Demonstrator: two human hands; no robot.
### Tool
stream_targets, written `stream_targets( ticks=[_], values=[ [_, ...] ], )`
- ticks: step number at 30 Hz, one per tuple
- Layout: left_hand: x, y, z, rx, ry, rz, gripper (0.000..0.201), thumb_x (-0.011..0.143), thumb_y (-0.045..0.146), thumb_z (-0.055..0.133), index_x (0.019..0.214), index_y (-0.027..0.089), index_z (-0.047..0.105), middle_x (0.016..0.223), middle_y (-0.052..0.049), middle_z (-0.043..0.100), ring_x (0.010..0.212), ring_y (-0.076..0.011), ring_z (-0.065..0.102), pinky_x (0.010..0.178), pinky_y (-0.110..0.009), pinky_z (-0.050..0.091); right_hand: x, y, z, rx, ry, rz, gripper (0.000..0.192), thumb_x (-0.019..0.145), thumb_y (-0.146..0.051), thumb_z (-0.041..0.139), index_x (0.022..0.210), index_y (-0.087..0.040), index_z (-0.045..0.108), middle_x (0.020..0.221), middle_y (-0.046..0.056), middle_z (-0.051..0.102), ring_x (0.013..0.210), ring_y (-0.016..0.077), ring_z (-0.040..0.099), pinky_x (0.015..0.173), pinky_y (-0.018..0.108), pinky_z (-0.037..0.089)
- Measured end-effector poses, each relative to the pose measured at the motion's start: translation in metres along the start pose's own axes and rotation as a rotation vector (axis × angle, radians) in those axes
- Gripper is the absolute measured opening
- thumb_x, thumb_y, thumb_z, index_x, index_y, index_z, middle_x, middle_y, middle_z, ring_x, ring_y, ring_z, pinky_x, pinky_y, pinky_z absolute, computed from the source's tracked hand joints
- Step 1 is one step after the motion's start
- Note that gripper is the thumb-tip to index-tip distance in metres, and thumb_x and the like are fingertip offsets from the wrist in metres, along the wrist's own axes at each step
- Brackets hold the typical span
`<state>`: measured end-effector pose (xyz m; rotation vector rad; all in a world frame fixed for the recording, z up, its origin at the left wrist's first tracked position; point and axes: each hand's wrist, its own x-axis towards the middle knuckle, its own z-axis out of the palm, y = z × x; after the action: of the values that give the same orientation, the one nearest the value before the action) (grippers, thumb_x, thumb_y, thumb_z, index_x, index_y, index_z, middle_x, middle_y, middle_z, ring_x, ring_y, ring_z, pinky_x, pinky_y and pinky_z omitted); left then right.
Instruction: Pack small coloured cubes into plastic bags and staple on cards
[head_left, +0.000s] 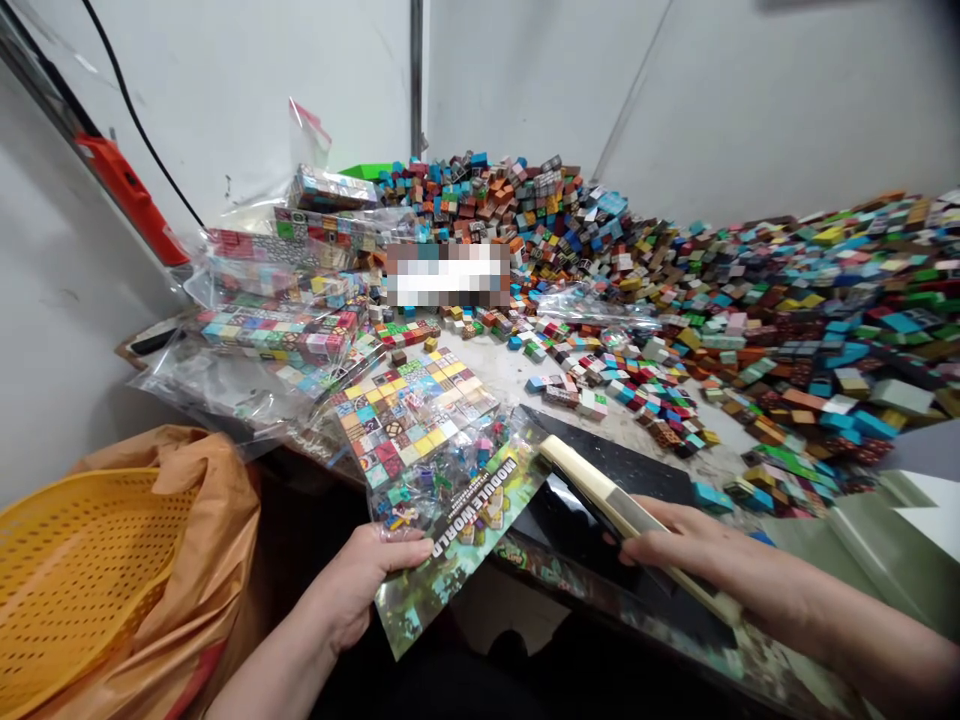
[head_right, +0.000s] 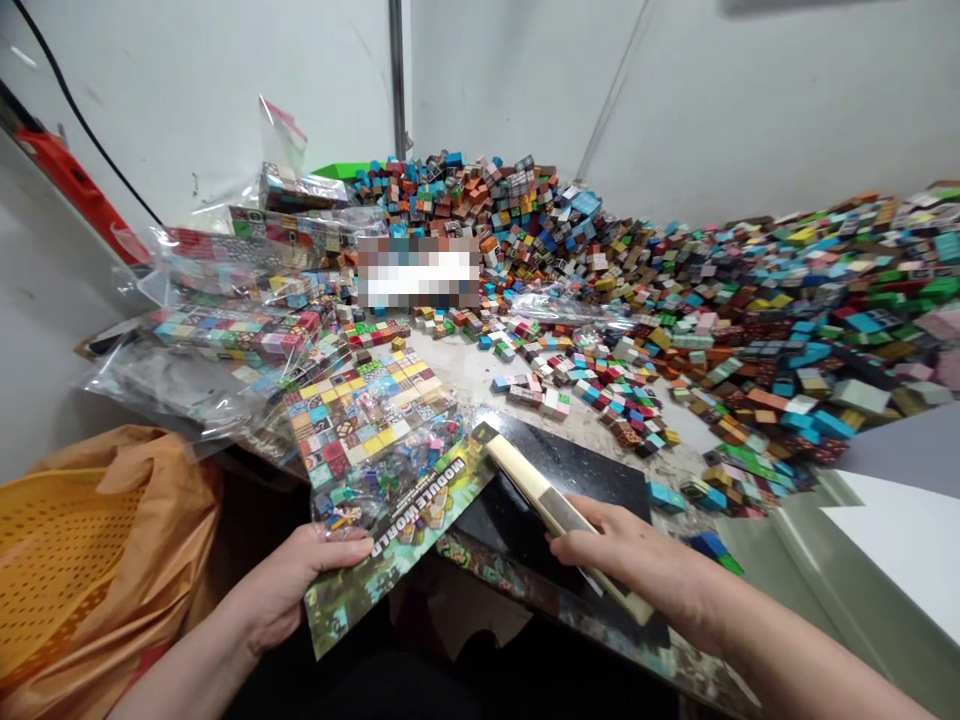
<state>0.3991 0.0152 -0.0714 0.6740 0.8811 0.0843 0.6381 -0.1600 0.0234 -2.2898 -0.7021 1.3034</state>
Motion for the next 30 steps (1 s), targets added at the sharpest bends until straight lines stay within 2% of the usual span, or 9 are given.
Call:
stream_targets(
  ticks=[5, 8, 13, 18, 24, 30],
  values=[
    [0.0, 0.001, -0.001, 0.002, 0.0, 0.002, 0.026, 0.053, 0.015, 0.075, 0.075, 0.006, 0.066, 0.072, -0.01, 0.069, 0.062, -0.0183, 0.063, 0.062, -0.027, 0.049, 0.001, -0.01, -0.004, 0.021, 0.055, 0.083, 0.036, 0.064, -0.042, 0.054, 0.096, -0.027, 0.062, 0.099, 0.0, 0.063, 0.099, 0.0264, 0.052, 0.082, 0.032, 0.04],
    [0.0, 0.001, -0.001, 0.014, 0.014, 0.008, 0.027, 0.051, 0.016, 0.076, 0.075, 0.007, 0.066, 0.071, -0.009, 0.068, 0.061, -0.0176, 0.062, 0.061, -0.026, 0.048, 0.008, -0.009, -0.005, 0.009, -0.012, 0.008, 0.025, 0.066, -0.041, 0.053, 0.082, -0.025, 0.063, 0.089, 0.0, 0.064, 0.094, 0.0244, 0.053, 0.078, 0.031, 0.039],
    [0.003, -0.001, -0.004, 0.05, 0.026, 0.019, 0.027, 0.051, 0.017, 0.076, 0.073, 0.007, 0.065, 0.071, -0.009, 0.068, 0.062, -0.0173, 0.061, 0.062, -0.027, 0.047, 0.025, -0.008, -0.008, 0.141, -0.162, -0.006, 0.022, 0.07, -0.036, 0.052, 0.085, -0.023, 0.061, 0.083, 0.001, 0.063, 0.079, 0.0178, 0.055, 0.064, 0.024, 0.041],
    [0.003, 0.0, -0.004, 0.059, 0.013, 0.023, 0.029, 0.052, 0.018, 0.075, 0.076, 0.007, 0.065, 0.073, -0.01, 0.068, 0.064, -0.0188, 0.061, 0.064, -0.028, 0.046, 0.032, -0.013, -0.007, 0.133, -0.18, -0.013, 0.017, 0.071, -0.035, 0.052, 0.081, -0.022, 0.061, 0.082, 0.0, 0.062, 0.079, 0.0158, 0.054, 0.064, 0.021, 0.04],
    [0.004, 0.0, -0.003, 0.083, 0.014, 0.029, 0.03, 0.052, 0.019, 0.075, 0.077, 0.006, 0.065, 0.073, -0.011, 0.067, 0.064, -0.019, 0.061, 0.064, -0.029, 0.046, 0.034, -0.016, -0.002, 0.069, -0.17, -0.016, 0.025, 0.074, -0.044, 0.05, 0.08, -0.021, 0.059, 0.079, 0.001, 0.061, 0.073, 0.0148, 0.054, 0.061, 0.022, 0.04],
    [0.004, 0.001, -0.004, 0.076, 0.006, 0.019, 0.024, 0.051, 0.021, 0.075, 0.069, 0.008, 0.065, 0.067, -0.008, 0.066, 0.06, -0.0166, 0.059, 0.06, -0.027, 0.045, 0.047, -0.012, 0.001, -0.077, -0.145, 0.081, 0.04, 0.067, -0.058, 0.054, 0.071, -0.018, 0.055, 0.07, 0.002, 0.059, 0.062, 0.0139, 0.052, 0.055, 0.024, 0.039]
  ],
)
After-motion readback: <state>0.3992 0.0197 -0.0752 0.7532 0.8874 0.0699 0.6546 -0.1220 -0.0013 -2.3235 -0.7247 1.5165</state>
